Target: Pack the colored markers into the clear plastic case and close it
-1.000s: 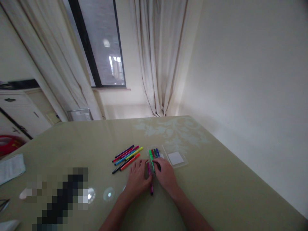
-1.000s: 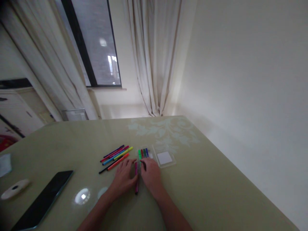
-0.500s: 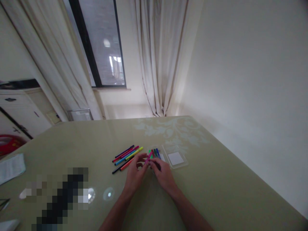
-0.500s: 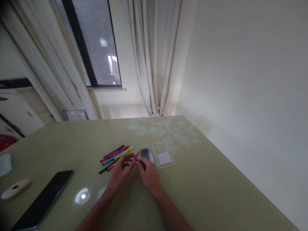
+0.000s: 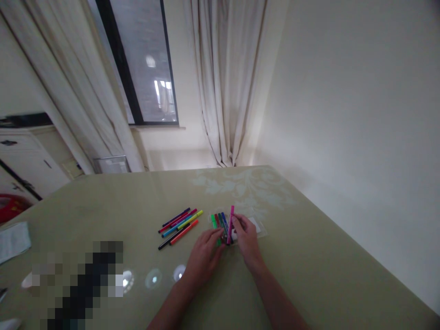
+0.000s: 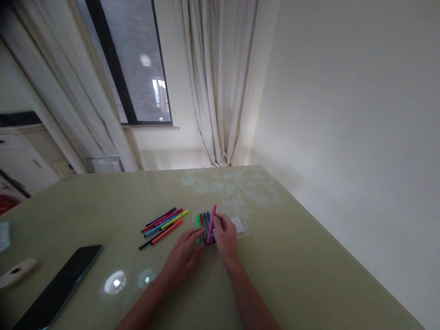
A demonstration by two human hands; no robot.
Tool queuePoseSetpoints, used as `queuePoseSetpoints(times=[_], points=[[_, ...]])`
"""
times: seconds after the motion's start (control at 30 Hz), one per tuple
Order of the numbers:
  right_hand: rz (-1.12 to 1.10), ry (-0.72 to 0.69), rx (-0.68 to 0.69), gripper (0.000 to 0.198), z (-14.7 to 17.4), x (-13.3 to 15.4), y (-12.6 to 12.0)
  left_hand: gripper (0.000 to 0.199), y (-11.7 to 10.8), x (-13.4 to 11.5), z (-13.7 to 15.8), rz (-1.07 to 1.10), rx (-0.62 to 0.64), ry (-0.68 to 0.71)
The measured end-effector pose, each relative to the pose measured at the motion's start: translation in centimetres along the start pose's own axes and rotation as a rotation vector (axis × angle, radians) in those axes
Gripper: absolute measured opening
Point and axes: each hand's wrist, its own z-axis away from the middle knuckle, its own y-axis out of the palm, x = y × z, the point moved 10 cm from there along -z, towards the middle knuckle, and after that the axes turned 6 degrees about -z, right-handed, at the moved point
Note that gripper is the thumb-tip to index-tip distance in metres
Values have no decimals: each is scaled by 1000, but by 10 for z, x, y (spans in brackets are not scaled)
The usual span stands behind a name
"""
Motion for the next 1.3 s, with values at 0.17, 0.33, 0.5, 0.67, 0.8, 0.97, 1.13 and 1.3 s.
queuePoseSetpoints(times=[0.17,0.33,0.5,0.67,0.8,0.97,1.13,1.3], points=[[200,-78,-54,41,-12,6,-26,47,28,-12,9,-299,140,155],[342,-83,51,32,-5,2,-7,30,20,-7,6,-359,71,132],[566,-156,146,19,2,0,12,53,26,-8,7,-474,98,167],[672,-244,185,23,5,5,17,59,30,-7,9,-529,104,186],[804,-284,187,20,7,7,20,57,32,-8,10,-548,93,188],[862,-274,220,18,9,5,23,51,31,-11,8,-502,105,157],[722,-200,196,21,6,7,17,37,2,11,0,-387,17,18],[606,-187,164,26,6,14,14,35,-57,56,6,-738,-171,-324]])
